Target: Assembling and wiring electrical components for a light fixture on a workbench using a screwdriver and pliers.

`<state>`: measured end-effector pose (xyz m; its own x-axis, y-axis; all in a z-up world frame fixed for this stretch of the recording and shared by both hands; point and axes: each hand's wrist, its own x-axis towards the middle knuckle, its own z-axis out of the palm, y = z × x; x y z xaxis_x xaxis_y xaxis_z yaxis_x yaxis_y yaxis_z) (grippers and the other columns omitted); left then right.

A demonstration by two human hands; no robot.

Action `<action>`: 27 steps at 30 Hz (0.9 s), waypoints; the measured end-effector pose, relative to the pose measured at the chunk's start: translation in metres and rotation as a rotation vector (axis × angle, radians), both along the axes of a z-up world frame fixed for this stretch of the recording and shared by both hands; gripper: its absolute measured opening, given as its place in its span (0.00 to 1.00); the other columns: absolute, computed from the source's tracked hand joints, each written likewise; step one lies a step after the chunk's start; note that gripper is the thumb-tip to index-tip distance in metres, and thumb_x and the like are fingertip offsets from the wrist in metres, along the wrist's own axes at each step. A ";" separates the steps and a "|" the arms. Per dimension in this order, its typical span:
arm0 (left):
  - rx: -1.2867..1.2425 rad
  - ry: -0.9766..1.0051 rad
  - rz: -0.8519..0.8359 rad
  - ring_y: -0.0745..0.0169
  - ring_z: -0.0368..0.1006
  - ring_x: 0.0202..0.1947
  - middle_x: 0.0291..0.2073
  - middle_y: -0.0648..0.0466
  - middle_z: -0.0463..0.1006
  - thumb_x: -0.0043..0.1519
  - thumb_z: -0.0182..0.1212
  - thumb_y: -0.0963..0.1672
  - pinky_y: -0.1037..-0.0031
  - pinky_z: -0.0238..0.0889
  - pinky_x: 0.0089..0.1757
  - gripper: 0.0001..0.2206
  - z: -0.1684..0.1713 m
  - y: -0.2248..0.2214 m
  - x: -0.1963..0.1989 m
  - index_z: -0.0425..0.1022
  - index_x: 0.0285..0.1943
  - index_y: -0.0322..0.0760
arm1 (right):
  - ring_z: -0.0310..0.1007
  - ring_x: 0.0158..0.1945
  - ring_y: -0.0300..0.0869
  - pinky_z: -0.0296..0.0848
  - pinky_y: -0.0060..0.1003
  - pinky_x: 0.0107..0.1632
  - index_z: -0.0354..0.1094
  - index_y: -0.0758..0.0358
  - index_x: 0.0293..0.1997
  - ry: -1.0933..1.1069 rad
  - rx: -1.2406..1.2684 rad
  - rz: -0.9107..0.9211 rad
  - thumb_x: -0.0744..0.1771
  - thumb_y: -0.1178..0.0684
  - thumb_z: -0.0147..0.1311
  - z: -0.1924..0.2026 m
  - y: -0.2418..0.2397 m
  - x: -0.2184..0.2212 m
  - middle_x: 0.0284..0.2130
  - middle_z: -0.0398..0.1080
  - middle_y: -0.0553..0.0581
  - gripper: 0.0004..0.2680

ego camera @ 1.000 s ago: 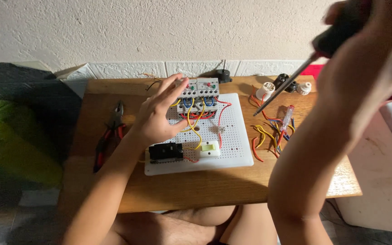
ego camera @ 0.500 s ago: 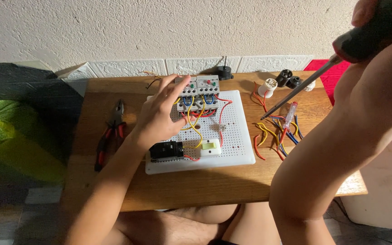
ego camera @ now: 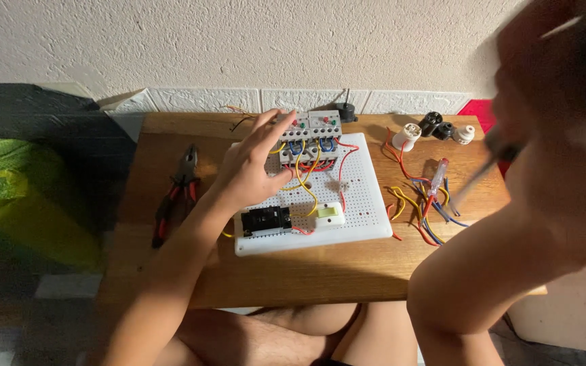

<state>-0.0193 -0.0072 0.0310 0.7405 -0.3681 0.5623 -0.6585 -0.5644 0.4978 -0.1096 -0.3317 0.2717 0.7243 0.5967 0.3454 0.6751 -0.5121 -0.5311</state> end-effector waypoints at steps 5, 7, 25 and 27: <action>0.041 -0.047 -0.008 0.48 0.65 0.70 0.70 0.46 0.65 0.57 0.73 0.41 0.56 0.79 0.40 0.40 -0.003 0.006 0.003 0.53 0.78 0.43 | 0.74 0.30 0.31 0.74 0.27 0.32 0.73 0.47 0.51 0.086 -0.079 0.105 0.51 0.28 0.64 -0.016 0.097 -0.011 0.33 0.75 0.43 0.28; 0.044 -0.014 0.013 0.50 0.66 0.68 0.70 0.49 0.64 0.56 0.73 0.42 0.55 0.77 0.41 0.40 -0.002 0.004 0.002 0.53 0.78 0.44 | 0.72 0.30 0.41 0.70 0.35 0.32 0.68 0.53 0.46 0.208 -0.087 0.445 0.52 0.39 0.58 -0.029 0.121 -0.010 0.32 0.72 0.48 0.22; 0.003 -0.013 0.017 0.38 0.77 0.51 0.65 0.35 0.67 0.54 0.70 0.38 0.69 0.77 0.34 0.38 0.005 0.004 0.000 0.60 0.76 0.40 | 0.67 0.51 0.50 0.65 0.42 0.56 0.58 0.62 0.56 0.626 0.060 0.934 0.62 0.45 0.44 -0.101 0.177 0.002 0.49 0.66 0.58 0.19; 0.009 -0.012 0.011 0.38 0.77 0.52 0.66 0.36 0.67 0.54 0.70 0.39 0.69 0.77 0.34 0.38 0.004 0.003 0.001 0.60 0.76 0.41 | 0.67 0.54 0.50 0.65 0.42 0.59 0.58 0.62 0.57 0.660 0.081 0.942 0.63 0.45 0.43 -0.104 0.178 -0.001 0.51 0.65 0.58 0.19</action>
